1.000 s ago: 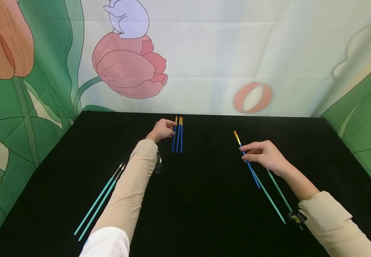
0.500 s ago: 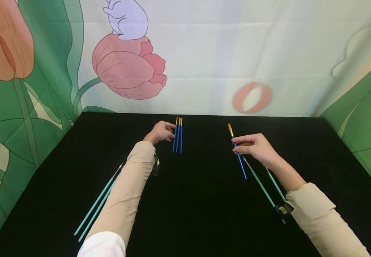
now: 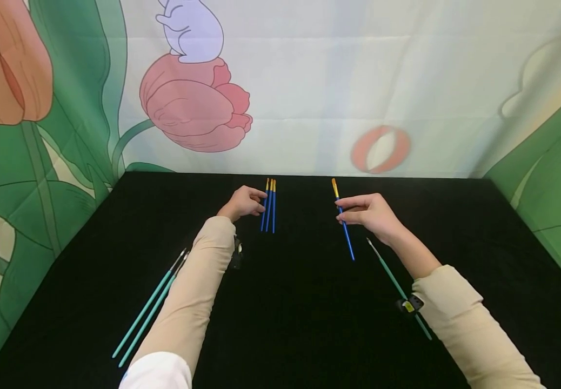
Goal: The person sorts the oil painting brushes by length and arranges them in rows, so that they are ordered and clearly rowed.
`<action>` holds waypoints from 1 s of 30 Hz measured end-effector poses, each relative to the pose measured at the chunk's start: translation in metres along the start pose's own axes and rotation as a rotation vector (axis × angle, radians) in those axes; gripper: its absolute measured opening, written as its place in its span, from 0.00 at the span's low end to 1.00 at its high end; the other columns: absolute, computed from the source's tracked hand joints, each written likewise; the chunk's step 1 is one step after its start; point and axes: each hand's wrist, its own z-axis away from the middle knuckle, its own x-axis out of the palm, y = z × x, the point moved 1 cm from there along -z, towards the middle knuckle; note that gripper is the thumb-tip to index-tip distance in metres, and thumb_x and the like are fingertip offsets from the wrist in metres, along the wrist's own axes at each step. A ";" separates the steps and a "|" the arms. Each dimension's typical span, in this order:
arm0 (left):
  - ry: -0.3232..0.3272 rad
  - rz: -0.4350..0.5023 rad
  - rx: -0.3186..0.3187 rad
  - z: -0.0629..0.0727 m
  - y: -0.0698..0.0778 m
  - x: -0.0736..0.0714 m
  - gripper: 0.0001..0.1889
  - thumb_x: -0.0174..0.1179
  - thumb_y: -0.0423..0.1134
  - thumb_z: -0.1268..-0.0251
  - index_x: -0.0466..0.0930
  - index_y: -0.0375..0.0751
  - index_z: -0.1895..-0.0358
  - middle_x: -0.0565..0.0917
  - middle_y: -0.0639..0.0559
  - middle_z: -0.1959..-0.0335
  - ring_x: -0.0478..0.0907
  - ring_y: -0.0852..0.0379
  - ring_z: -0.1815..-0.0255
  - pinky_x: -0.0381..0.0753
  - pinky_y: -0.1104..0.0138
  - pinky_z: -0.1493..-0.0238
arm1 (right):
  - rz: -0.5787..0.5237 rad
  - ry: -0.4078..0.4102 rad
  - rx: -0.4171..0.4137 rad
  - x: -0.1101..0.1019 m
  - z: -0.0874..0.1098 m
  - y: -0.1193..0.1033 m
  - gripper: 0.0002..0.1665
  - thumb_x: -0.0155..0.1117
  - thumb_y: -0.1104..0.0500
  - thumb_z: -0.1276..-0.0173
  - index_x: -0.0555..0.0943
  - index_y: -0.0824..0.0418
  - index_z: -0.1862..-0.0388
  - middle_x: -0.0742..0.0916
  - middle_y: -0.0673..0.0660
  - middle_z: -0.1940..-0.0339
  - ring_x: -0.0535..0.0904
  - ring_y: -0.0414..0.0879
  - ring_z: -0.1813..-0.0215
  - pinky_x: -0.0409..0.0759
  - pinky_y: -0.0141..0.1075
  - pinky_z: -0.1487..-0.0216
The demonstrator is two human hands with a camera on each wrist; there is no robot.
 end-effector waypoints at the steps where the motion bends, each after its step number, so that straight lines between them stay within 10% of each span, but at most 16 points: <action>1: 0.000 -0.005 -0.003 0.000 0.001 0.000 0.22 0.65 0.20 0.33 0.81 0.26 0.36 0.80 0.31 0.45 0.86 0.44 0.54 0.88 0.60 0.51 | -0.002 0.003 -0.001 0.001 -0.001 0.000 0.21 0.62 0.76 0.26 0.76 0.86 0.37 0.87 0.74 0.46 0.88 0.34 0.59 0.86 0.33 0.48; 30: 0.032 -0.051 -0.053 0.020 0.016 0.007 0.22 0.60 0.21 0.26 0.78 0.26 0.31 0.74 0.27 0.35 0.80 0.41 0.45 0.83 0.56 0.39 | -0.078 0.063 0.058 0.033 -0.044 0.011 0.24 0.61 0.77 0.25 0.74 0.84 0.33 0.80 0.80 0.36 0.87 0.35 0.60 0.85 0.38 0.43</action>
